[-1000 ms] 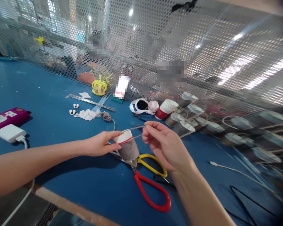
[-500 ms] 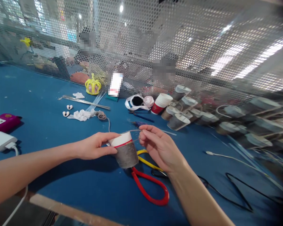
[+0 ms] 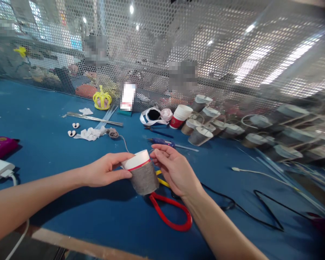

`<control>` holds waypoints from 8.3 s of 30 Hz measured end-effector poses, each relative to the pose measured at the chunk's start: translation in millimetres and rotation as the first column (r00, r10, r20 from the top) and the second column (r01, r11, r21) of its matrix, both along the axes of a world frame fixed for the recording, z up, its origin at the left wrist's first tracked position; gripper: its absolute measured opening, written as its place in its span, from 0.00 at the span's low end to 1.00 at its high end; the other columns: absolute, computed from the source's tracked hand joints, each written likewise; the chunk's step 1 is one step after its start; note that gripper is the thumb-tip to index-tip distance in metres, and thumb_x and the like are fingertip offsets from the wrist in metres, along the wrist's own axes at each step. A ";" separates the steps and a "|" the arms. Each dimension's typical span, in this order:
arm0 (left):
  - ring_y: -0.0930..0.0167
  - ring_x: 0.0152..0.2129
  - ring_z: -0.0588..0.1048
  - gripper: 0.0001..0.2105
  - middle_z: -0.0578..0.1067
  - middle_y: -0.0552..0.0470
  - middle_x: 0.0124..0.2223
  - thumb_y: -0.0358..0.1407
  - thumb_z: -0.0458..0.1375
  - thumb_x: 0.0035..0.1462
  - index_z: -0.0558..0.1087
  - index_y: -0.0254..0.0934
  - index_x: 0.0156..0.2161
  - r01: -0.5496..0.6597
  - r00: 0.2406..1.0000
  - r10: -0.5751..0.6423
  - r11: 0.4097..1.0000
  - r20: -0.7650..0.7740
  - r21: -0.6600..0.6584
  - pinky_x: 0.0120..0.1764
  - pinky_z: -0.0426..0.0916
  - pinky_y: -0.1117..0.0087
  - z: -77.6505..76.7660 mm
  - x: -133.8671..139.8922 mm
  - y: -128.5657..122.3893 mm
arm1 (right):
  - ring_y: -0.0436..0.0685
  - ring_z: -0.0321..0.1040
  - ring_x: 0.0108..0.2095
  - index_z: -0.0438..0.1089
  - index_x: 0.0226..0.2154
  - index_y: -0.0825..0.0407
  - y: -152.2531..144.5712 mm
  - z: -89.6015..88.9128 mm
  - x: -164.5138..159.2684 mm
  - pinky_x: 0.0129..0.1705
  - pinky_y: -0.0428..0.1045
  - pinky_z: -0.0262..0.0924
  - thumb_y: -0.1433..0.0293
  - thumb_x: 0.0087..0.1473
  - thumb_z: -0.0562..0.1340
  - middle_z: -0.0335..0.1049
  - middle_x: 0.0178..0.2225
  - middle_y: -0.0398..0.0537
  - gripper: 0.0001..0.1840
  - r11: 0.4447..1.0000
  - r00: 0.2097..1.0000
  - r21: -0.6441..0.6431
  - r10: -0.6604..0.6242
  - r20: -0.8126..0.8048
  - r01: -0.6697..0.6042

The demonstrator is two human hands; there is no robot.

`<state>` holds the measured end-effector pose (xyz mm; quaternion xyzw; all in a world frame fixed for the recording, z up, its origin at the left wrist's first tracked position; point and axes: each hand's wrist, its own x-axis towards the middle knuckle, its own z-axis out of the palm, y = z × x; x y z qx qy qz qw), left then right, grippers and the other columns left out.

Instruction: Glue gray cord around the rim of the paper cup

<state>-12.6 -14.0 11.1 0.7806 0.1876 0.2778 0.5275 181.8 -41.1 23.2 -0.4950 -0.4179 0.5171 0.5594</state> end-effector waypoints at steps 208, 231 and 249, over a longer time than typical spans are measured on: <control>0.75 0.25 0.66 0.07 0.69 0.53 0.27 0.33 0.51 0.51 0.66 0.32 0.25 -0.307 0.948 0.310 0.950 -0.075 0.045 0.31 0.61 0.75 -24.1 13.7 17.7 | 0.52 0.68 0.20 0.67 0.28 0.50 -43.4 11.1 10.9 0.24 0.44 0.62 0.69 0.47 0.54 0.71 0.21 0.43 0.08 0.953 0.283 0.238 -0.179 0.942 -0.187; 0.74 0.26 0.66 0.07 0.67 0.53 0.27 0.34 0.50 0.52 0.65 0.31 0.28 -0.230 0.972 0.231 0.973 -0.043 0.022 0.32 0.64 0.74 -24.3 10.8 19.5 | 0.51 0.59 0.12 0.66 0.14 0.49 -36.9 34.0 9.8 0.15 0.44 0.55 0.68 0.46 0.52 0.62 0.10 0.43 0.15 0.961 0.218 0.204 -0.161 0.962 -0.189; 0.72 0.29 0.67 0.08 0.69 0.51 0.31 0.34 0.50 0.53 0.67 0.31 0.32 -0.209 0.977 0.210 0.977 -0.045 0.040 0.34 0.63 0.73 -26.2 9.7 18.8 | 0.51 0.60 0.11 0.70 0.18 0.50 -34.6 35.0 11.3 0.13 0.44 0.54 0.69 0.45 0.53 0.59 0.08 0.41 0.13 0.958 0.212 0.198 -0.154 0.965 -0.205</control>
